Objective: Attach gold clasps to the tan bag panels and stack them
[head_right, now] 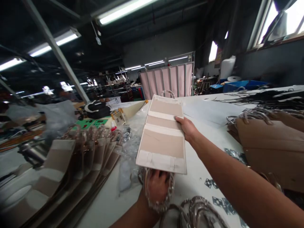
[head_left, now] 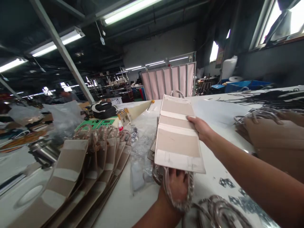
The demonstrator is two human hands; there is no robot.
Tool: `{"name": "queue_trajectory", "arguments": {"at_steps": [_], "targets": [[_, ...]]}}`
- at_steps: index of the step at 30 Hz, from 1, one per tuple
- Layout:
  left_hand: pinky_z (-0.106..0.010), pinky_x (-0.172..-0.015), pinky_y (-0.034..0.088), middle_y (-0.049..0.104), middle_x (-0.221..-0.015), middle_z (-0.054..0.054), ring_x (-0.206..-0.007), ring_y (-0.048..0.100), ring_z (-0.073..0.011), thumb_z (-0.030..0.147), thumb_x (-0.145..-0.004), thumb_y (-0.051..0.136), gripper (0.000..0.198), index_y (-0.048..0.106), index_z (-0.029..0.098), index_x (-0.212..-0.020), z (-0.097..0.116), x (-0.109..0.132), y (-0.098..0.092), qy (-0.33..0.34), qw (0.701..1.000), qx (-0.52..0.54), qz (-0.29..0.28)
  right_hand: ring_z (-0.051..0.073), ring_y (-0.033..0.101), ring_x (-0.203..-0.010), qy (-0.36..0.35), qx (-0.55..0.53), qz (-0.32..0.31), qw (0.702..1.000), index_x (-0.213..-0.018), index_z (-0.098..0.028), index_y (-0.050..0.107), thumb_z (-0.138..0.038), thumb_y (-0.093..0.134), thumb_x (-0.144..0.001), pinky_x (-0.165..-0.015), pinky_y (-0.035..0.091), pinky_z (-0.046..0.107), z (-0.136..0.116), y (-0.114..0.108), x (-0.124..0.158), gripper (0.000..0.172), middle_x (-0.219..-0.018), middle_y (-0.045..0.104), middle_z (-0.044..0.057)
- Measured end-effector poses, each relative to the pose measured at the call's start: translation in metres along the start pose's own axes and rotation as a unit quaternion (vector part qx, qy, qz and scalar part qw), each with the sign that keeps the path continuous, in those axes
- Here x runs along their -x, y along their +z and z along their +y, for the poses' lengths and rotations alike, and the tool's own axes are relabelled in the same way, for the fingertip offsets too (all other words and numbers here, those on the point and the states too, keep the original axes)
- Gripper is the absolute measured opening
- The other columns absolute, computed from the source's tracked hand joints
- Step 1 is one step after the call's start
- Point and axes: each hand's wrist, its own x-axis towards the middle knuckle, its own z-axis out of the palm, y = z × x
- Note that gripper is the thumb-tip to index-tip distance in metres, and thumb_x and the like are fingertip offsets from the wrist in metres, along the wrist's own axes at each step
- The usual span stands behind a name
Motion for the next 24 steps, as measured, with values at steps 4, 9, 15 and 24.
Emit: {"name": "queue_trajectory", "arguments": {"at_steps": [4, 9, 15, 24], "targets": [[-0.057, -0.104, 0.055, 0.070, -0.141, -0.008, -0.120, 0.067, -0.0360, 0.021, -0.096, 0.063, 0.030, 0.071, 0.023, -0.125, 0.003, 0.014, -0.039, 0.232, 0.955, -0.184, 0.024, 0.034, 0.075, -0.107, 0.049, 0.071, 0.076, 0.993, -0.118, -0.010, 0.075, -0.031, 0.071, -0.092, -0.096, 0.060, 0.042, 0.071, 0.020, -0.056, 0.034, -0.114, 0.078, 0.019], [-0.045, -0.114, 0.051, 0.073, -0.133, -0.007, -0.130, 0.063, -0.0277, 0.015, -0.088, 0.066, 0.046, 0.065, 0.025, -0.133, -0.011, 0.005, -0.100, 0.186, 0.965, -0.080, 0.165, 0.034, 0.065, -0.125, 0.060, 0.136, 0.103, 0.984, -0.139, -0.018, 0.067, -0.053, 0.078, -0.082, -0.106, 0.053, 0.041, 0.140, 0.015, -0.059, 0.068, -0.140, 0.067, 0.015], [-0.051, -0.125, 0.035, 0.046, -0.163, -0.021, -0.152, 0.044, -0.0375, 0.054, -0.094, 0.066, 0.071, 0.051, 0.015, -0.151, -0.069, -0.069, -0.090, -0.292, 0.946, 0.114, 0.079, 0.039, 0.057, -0.136, 0.094, 0.182, 0.139, 0.969, -0.153, -0.016, 0.053, -0.077, 0.068, -0.083, -0.112, 0.047, 0.045, 0.151, 0.014, -0.063, 0.094, -0.151, 0.057, 0.022], [-0.042, -0.090, 0.058, 0.080, -0.098, -0.011, -0.106, 0.074, -0.0354, 0.066, -0.081, 0.073, 0.052, 0.073, 0.019, -0.104, -0.075, -0.101, -0.073, -0.350, 0.902, 0.251, 0.041, 0.038, 0.065, -0.123, 0.114, 0.198, 0.123, 0.966, -0.122, -0.015, 0.072, -0.078, 0.065, -0.085, -0.100, 0.054, 0.043, 0.166, -0.001, -0.087, 0.073, -0.134, 0.069, 0.022]]}}
